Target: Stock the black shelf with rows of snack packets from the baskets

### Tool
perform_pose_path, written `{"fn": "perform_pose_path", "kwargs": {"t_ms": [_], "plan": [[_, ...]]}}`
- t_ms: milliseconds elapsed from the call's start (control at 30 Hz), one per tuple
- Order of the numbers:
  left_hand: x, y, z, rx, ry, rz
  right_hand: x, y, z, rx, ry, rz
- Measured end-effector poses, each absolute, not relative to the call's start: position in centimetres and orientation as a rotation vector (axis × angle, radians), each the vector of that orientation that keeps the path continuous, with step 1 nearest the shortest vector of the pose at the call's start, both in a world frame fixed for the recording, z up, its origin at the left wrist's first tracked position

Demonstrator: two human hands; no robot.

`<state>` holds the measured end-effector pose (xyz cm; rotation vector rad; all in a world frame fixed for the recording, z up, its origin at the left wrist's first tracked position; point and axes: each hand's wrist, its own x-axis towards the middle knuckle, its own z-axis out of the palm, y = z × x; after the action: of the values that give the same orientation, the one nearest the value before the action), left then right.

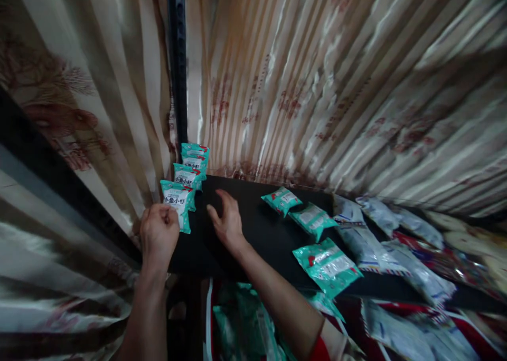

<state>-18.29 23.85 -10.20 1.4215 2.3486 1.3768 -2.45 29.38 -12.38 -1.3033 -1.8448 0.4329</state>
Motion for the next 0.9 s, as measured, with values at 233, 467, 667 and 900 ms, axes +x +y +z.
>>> {"fn": "perform_pose_path", "kwargs": {"t_ms": [233, 467, 667, 900], "plan": [[-13.1, 25.2, -9.1, 1.641, 1.867, 1.518, 11.1, 32.9, -11.4, -1.898, -1.959, -0.085], [-9.4, 28.5, -9.7, 1.703, 1.540, 1.222, 14.6, 33.4, -11.6, -1.807, -2.282, -0.141], [-7.8, 30.0, -10.7, 1.811, 1.440, 1.151, 12.9, 32.2, -7.4, -1.500, -2.330, 0.263], [-7.9, 31.2, -11.0, 1.771, 1.221, 1.111, 10.7, 33.6, -3.1, -1.289, -1.931, 1.190]]}}
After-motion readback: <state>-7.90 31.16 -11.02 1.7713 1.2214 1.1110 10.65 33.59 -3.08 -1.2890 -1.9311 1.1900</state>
